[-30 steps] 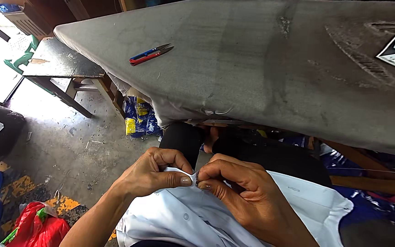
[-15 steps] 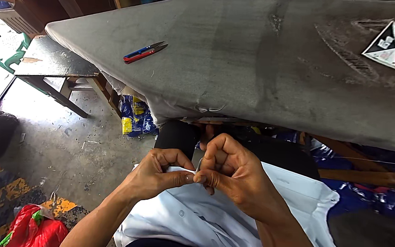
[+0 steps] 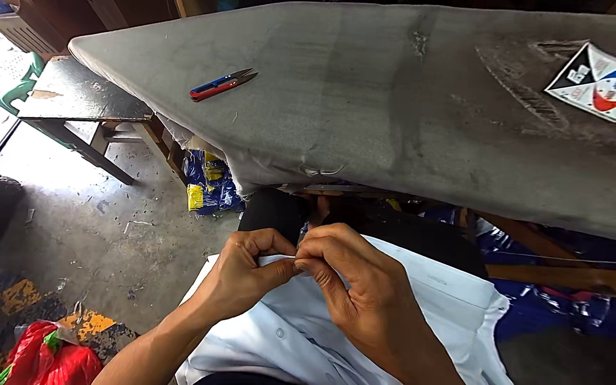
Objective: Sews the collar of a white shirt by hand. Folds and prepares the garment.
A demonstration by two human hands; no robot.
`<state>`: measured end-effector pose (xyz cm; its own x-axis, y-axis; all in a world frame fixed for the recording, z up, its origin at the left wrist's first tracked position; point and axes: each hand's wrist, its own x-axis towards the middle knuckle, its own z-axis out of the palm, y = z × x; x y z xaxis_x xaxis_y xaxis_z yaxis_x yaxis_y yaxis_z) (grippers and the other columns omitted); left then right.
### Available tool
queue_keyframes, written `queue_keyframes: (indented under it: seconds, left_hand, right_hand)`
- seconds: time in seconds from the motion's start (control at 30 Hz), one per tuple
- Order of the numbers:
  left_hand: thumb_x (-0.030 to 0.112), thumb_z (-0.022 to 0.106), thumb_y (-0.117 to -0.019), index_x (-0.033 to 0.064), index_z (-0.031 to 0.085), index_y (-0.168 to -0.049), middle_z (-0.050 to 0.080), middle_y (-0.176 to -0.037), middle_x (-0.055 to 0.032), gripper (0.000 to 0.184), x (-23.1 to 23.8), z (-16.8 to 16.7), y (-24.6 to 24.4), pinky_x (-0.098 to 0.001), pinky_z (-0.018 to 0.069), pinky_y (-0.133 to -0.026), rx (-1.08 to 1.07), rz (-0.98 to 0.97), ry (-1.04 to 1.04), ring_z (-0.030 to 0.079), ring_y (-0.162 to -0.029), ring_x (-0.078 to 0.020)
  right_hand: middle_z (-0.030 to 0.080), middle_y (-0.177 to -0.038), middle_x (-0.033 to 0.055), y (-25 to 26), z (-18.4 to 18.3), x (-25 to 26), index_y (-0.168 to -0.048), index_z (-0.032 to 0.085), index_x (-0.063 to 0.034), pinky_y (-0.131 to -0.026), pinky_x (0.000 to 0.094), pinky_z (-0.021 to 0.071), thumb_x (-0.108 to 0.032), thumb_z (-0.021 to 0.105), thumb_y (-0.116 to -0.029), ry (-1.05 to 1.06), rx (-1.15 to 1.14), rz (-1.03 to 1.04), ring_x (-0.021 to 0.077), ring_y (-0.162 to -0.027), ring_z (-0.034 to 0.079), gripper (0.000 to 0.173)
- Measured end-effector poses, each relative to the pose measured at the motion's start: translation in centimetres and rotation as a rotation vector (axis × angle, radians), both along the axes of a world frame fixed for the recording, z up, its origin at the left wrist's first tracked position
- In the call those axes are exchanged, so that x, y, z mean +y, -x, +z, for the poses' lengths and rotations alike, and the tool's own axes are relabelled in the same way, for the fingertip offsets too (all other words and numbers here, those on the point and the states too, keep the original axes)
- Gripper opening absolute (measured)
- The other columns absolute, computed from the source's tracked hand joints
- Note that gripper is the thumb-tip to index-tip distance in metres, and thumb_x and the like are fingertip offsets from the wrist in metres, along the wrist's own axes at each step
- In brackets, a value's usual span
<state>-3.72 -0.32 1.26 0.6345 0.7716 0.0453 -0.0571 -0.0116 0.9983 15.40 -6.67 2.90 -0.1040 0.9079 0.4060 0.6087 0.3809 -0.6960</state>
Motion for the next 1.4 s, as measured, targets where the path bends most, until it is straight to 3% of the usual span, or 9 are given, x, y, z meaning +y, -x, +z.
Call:
queue_keyframes:
  seconds: [0.2, 0.3, 0.43, 0.53, 0.63, 0.73, 1.07, 1.27, 1.4]
  left_hand:
    - [0.005, 0.069, -0.0882, 0.0054, 0.066, -0.086, 0.064, -0.074, 0.0075, 0.004, -1.5, -0.1, -1.1, -0.0146, 0.0505, -0.064, 0.066, 0.045, -0.071, 0.060, -0.069, 0.0051]
    - [0.007, 0.068, -0.0947, -0.0006, 0.071, -0.098, 0.069, -0.077, 0.0017, 0.009, -0.6, -0.7, -0.7, -0.0176, 0.0521, -0.062, 0.045, 0.002, 0.040, 0.062, -0.067, -0.0004]
    - [0.008, 0.068, -0.0950, 0.0011, 0.071, -0.096, 0.068, -0.074, 0.0014, 0.008, 0.1, -0.8, -0.1, -0.0193, 0.0517, -0.060, 0.032, -0.005, 0.131, 0.062, -0.065, -0.0025]
    - [0.007, 0.069, -0.0956, -0.0002, 0.071, -0.097, 0.069, -0.077, -0.0017, 0.008, 0.2, -1.0, 0.1, -0.0216, 0.0545, -0.064, -0.029, -0.016, 0.198, 0.064, -0.067, -0.0053]
    - [0.006, 0.069, -0.0957, -0.0008, 0.071, -0.098, 0.070, -0.079, -0.0032, 0.007, 0.2, -1.1, 0.3, -0.0237, 0.0566, -0.067, -0.059, -0.020, 0.224, 0.066, -0.070, -0.0071]
    - [0.005, 0.069, -0.0952, -0.0009, 0.071, -0.098, 0.070, -0.079, -0.0033, 0.007, 0.1, -1.1, 0.4, -0.0235, 0.0557, -0.066, -0.070, -0.020, 0.210, 0.065, -0.070, -0.0069]
    - [0.005, 0.069, -0.0954, -0.0013, 0.070, -0.097, 0.070, -0.079, -0.0039, 0.006, 0.0, -1.0, 0.4, -0.0235, 0.0555, -0.067, -0.087, -0.028, 0.191, 0.065, -0.071, -0.0070]
    - [0.004, 0.069, -0.0947, -0.0013, 0.070, -0.097, 0.070, -0.080, -0.0035, 0.006, -0.2, -1.0, 0.4, -0.0229, 0.0555, -0.067, -0.094, -0.022, 0.171, 0.066, -0.071, -0.0066]
    - [0.005, 0.070, -0.0948, -0.0010, 0.071, -0.097, 0.070, -0.079, -0.0030, 0.006, -0.2, -1.1, 0.4, -0.0223, 0.0547, -0.066, -0.094, -0.024, 0.164, 0.065, -0.070, -0.0060]
  right_hand:
    - [0.068, -0.096, 0.0100, 2.6, 0.4, -0.3, -0.099, 0.066, -0.0063, -0.076, 0.0334, 0.0510, -0.015, 0.047, -0.1067, -0.181, -0.074, 0.016, 0.0209, -0.091, 0.064, 0.022]
    - [0.068, -0.090, 0.0082, 4.1, 1.2, -2.4, -0.099, 0.064, -0.0070, -0.076, 0.0283, 0.0548, -0.013, 0.050, -0.1067, -0.152, 0.084, 0.222, 0.0178, -0.086, 0.067, 0.017]
    - [0.070, -0.091, 0.0101, 3.4, 0.5, -3.6, -0.100, 0.068, -0.0018, -0.083, 0.0220, 0.0550, -0.009, 0.055, -0.1047, 0.106, 0.298, 0.446, 0.0145, -0.089, 0.068, 0.016]
    - [0.071, -0.103, 0.0067, 2.0, -1.4, -3.6, -0.101, 0.073, -0.0037, -0.086, 0.0237, 0.0585, -0.012, 0.063, -0.1016, 0.152, 0.470, 0.312, 0.0102, -0.099, 0.069, 0.013]
    - [0.069, -0.092, 0.0015, 1.0, -2.3, -3.3, -0.112, 0.069, -0.0022, -0.071, 0.0224, 0.0582, -0.011, 0.068, -0.0978, 0.122, 0.508, 0.037, 0.0065, -0.080, 0.066, 0.017]
    - [0.068, -0.085, -0.0015, 0.4, -2.3, -2.8, -0.117, 0.060, -0.0010, -0.065, 0.0203, 0.0568, -0.009, 0.071, -0.0930, 0.138, 0.482, -0.092, 0.0054, -0.073, 0.065, 0.028]
    - [0.066, -0.082, -0.0031, 0.5, -2.0, -2.5, -0.115, 0.057, -0.0033, -0.059, 0.0190, 0.0542, -0.009, 0.071, -0.0905, 0.188, 0.503, -0.099, 0.0049, -0.069, 0.063, 0.028]
    - [0.069, -0.087, -0.0012, 0.4, -1.8, -2.2, -0.127, 0.062, 0.0031, -0.064, 0.0182, 0.0563, -0.009, 0.067, -0.0958, 0.152, 0.452, -0.101, 0.0043, -0.073, 0.065, 0.034]
    - [0.070, -0.098, 0.0037, 0.0, -1.5, -2.1, -0.104, 0.074, -0.0019, -0.075, 0.0208, 0.0584, -0.009, 0.064, -0.0997, 0.026, 0.510, -0.056, 0.0082, -0.088, 0.067, 0.013]
